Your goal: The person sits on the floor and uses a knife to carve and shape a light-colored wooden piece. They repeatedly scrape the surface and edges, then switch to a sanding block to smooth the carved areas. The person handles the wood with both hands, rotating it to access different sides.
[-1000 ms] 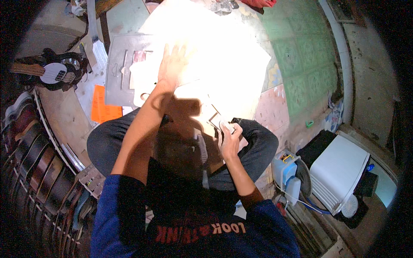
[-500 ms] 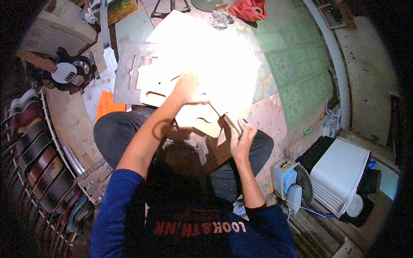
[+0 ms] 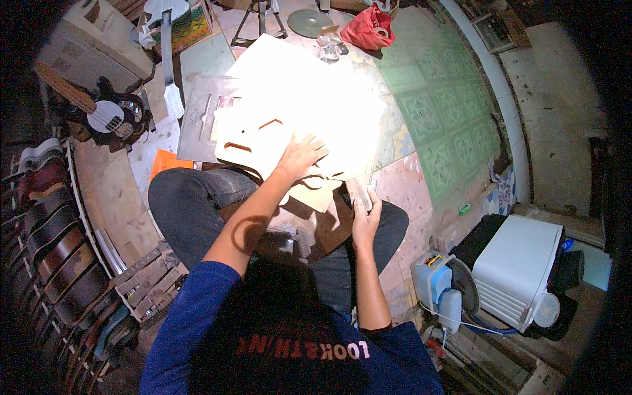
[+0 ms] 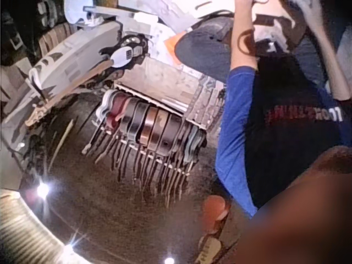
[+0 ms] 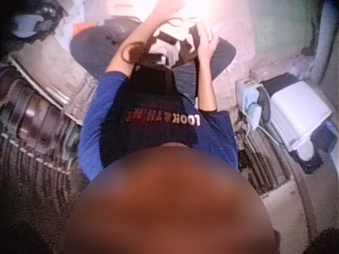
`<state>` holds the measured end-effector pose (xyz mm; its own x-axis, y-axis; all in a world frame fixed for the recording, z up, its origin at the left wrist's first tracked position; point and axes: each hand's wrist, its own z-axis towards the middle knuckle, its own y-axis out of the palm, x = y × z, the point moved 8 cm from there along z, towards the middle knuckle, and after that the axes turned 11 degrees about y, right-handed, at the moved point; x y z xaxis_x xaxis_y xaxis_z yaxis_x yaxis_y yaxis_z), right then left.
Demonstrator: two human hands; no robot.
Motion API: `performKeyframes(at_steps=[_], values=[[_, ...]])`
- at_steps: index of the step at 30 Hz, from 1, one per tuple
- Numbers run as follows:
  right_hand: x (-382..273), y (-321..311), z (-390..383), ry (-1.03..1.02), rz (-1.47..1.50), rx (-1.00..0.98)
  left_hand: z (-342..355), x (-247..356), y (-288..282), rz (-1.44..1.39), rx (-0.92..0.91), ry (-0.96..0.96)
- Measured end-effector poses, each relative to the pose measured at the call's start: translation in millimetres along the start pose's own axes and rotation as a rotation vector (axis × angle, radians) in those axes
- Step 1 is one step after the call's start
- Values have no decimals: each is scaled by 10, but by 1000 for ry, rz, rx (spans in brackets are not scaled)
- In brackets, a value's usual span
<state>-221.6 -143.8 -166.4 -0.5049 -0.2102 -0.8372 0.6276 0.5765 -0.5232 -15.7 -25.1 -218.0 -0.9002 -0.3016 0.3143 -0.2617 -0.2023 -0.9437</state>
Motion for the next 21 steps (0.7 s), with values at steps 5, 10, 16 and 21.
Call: performKeyframes(at_steps=[5,10,16,21], values=[[288,257,449,402,461,-163,-379,-402,-12,-62,31,-348],[362,413,1050,425,505,-149,-1210,-158,-349,-65,361,-1177],[735,719,1628,320,294,-86,-1689,-102,651,-1078,764,-1529],[699,926,1629,215,3,-123,-1696,-234,552,-1141,607,-1362]])
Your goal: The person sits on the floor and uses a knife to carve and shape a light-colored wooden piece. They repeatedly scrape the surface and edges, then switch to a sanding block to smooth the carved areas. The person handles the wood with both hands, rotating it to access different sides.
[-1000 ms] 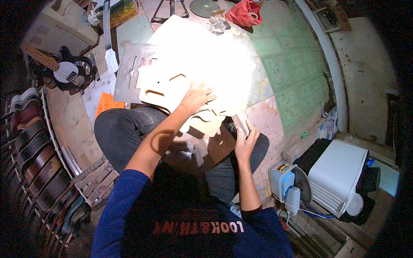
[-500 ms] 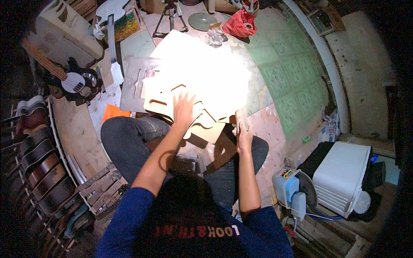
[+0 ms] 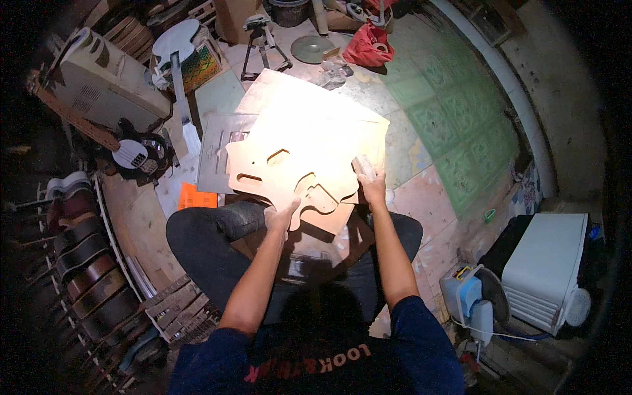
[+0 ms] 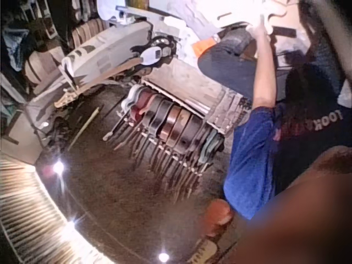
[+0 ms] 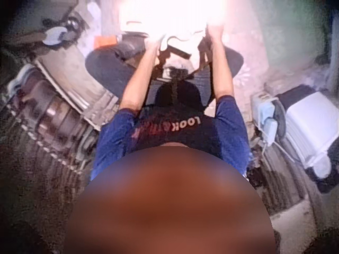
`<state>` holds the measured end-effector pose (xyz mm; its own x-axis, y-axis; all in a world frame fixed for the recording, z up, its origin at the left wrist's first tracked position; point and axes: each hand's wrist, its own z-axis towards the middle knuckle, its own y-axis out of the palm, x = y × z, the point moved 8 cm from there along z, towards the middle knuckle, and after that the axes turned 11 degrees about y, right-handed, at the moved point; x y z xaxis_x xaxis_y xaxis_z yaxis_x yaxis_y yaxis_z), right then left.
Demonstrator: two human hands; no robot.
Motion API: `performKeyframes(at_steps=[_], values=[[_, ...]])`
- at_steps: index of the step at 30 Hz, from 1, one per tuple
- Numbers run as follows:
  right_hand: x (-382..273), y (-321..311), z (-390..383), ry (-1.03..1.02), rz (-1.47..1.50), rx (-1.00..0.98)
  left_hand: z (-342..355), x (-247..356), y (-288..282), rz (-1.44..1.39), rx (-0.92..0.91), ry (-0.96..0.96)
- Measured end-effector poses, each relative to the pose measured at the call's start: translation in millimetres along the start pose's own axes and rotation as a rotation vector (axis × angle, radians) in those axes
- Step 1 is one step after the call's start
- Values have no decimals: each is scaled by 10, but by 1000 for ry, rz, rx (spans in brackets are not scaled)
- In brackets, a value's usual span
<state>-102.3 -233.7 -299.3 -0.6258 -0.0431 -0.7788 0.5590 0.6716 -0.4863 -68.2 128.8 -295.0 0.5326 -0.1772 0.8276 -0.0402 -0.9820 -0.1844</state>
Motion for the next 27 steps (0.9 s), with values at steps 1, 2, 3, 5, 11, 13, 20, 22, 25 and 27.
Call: performKeyframes(at_steps=[1,2,3,5,11,13,20,22,25,27], values=[[-69,0,-64,-21,-30,-11,-84,178,-16,-10,-15,35],[-90,-21,-101,-61,-30,-5,-104,260,-65,-16,20,88],[-76,-25,-102,-35,50,-26,-82,374,-125,15,-20,165],[-60,57,-72,14,207,-78,74,526,-408,249,-7,240],[407,133,148,170,334,-201,208,1744,-831,461,-15,488],[96,202,-140,172,346,-203,258,2056,-924,644,21,606],[-158,193,-297,116,214,-252,-235,2745,-314,892,-33,677],[-95,110,-225,115,193,-156,-259,2741,-219,866,-96,668],[-595,-67,-540,-284,41,108,-247,2717,-269,783,-151,694],[-649,-14,-562,-275,-71,8,-194,2683,-204,623,-231,734]])
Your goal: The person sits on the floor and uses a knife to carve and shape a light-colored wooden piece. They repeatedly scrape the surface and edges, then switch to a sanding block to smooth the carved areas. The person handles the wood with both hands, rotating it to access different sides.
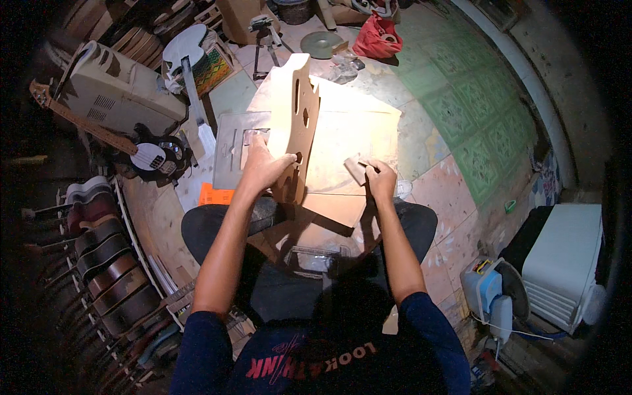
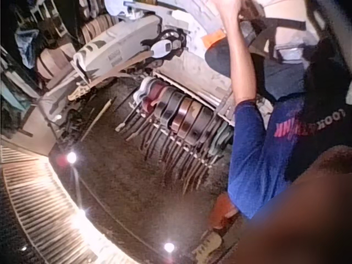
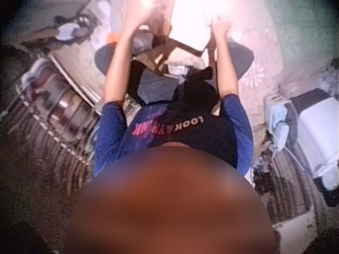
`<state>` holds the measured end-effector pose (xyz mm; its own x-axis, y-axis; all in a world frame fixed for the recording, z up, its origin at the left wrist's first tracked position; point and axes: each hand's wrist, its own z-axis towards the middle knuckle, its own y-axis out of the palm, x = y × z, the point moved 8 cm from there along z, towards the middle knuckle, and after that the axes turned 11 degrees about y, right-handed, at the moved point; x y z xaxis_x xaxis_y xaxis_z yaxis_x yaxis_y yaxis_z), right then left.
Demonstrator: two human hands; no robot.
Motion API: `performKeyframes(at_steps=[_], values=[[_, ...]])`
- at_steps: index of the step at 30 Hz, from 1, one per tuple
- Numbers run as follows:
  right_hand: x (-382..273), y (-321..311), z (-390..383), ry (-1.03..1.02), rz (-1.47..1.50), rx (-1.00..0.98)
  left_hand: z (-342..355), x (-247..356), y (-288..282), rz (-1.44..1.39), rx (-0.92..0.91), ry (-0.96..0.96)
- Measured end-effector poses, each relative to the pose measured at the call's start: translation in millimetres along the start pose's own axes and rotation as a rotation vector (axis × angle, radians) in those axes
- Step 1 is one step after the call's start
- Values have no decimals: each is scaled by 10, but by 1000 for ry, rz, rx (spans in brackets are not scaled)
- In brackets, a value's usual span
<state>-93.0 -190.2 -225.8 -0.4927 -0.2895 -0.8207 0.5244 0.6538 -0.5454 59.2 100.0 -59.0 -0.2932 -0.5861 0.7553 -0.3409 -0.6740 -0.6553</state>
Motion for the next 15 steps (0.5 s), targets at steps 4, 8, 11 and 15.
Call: performKeyframes(at_steps=[4,8,11,15], values=[[-430,-154,-174,-199,-68,130,-4,-48,83,-96,-57,-57],[-716,-338,-340,-322,-29,340,36,-47,96,-283,-136,1],[-1012,-107,-514,-108,-28,-1,42,-285,90,-483,-228,-21],[-837,347,-778,-118,-10,-232,54,-230,18,-523,-343,-6]])
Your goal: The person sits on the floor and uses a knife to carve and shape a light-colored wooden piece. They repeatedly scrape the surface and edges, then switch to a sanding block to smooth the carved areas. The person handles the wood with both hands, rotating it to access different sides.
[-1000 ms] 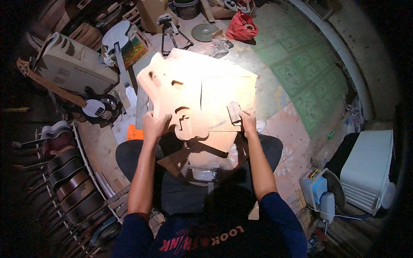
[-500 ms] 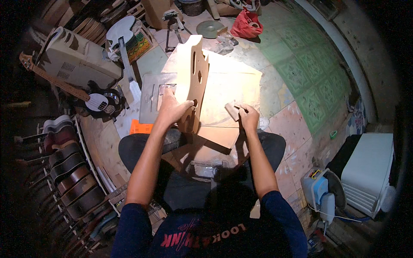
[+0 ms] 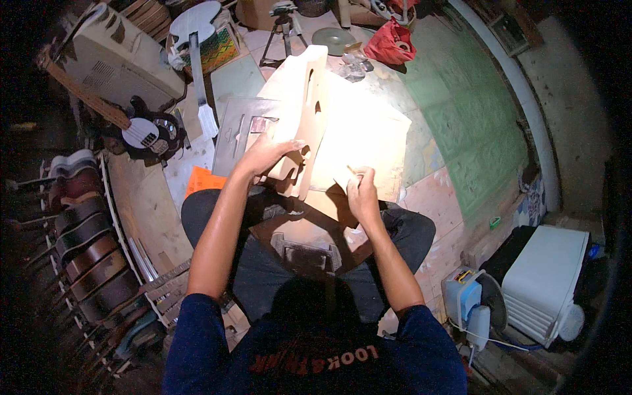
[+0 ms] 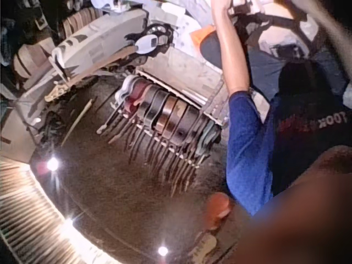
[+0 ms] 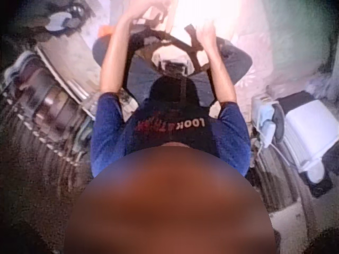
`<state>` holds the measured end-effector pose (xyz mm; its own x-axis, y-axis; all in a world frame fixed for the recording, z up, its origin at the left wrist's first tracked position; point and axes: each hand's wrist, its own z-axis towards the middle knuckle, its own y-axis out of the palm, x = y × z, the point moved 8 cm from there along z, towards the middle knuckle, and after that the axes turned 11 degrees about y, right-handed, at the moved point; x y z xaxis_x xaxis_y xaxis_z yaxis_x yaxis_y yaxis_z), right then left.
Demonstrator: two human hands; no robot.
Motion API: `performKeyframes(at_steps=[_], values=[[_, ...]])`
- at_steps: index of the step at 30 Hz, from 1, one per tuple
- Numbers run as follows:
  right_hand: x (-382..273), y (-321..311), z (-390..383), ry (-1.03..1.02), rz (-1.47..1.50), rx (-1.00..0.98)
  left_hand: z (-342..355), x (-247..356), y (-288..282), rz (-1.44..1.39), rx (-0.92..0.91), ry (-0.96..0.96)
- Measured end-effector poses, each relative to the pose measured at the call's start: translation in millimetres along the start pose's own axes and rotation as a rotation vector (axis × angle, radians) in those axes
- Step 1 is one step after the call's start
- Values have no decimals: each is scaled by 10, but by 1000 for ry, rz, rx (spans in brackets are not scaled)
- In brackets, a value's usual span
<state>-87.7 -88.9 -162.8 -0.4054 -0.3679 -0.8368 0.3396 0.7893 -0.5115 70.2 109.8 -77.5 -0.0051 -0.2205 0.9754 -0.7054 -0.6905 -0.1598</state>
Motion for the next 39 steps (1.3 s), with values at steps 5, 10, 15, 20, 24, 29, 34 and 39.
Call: performKeyframes(at_steps=[5,10,15,20,24,29,34,39], values=[[-433,419,-289,-192,-177,-287,-37,6,-128,48,166,123],[-638,575,-368,-361,-414,-399,63,-191,-49,-80,120,112],[-708,614,-268,-402,-503,-400,57,-75,-131,167,117,240],[-918,696,-246,-781,-597,-320,77,-42,-110,189,101,230],[-741,859,-128,-833,-739,-313,83,-59,-112,261,168,328],[-636,954,-237,-905,-770,-356,105,-143,-112,194,148,230],[-614,890,-243,-976,-707,-325,91,-109,-112,163,163,202],[-602,890,-259,-962,-659,-369,106,-111,-108,159,152,217]])
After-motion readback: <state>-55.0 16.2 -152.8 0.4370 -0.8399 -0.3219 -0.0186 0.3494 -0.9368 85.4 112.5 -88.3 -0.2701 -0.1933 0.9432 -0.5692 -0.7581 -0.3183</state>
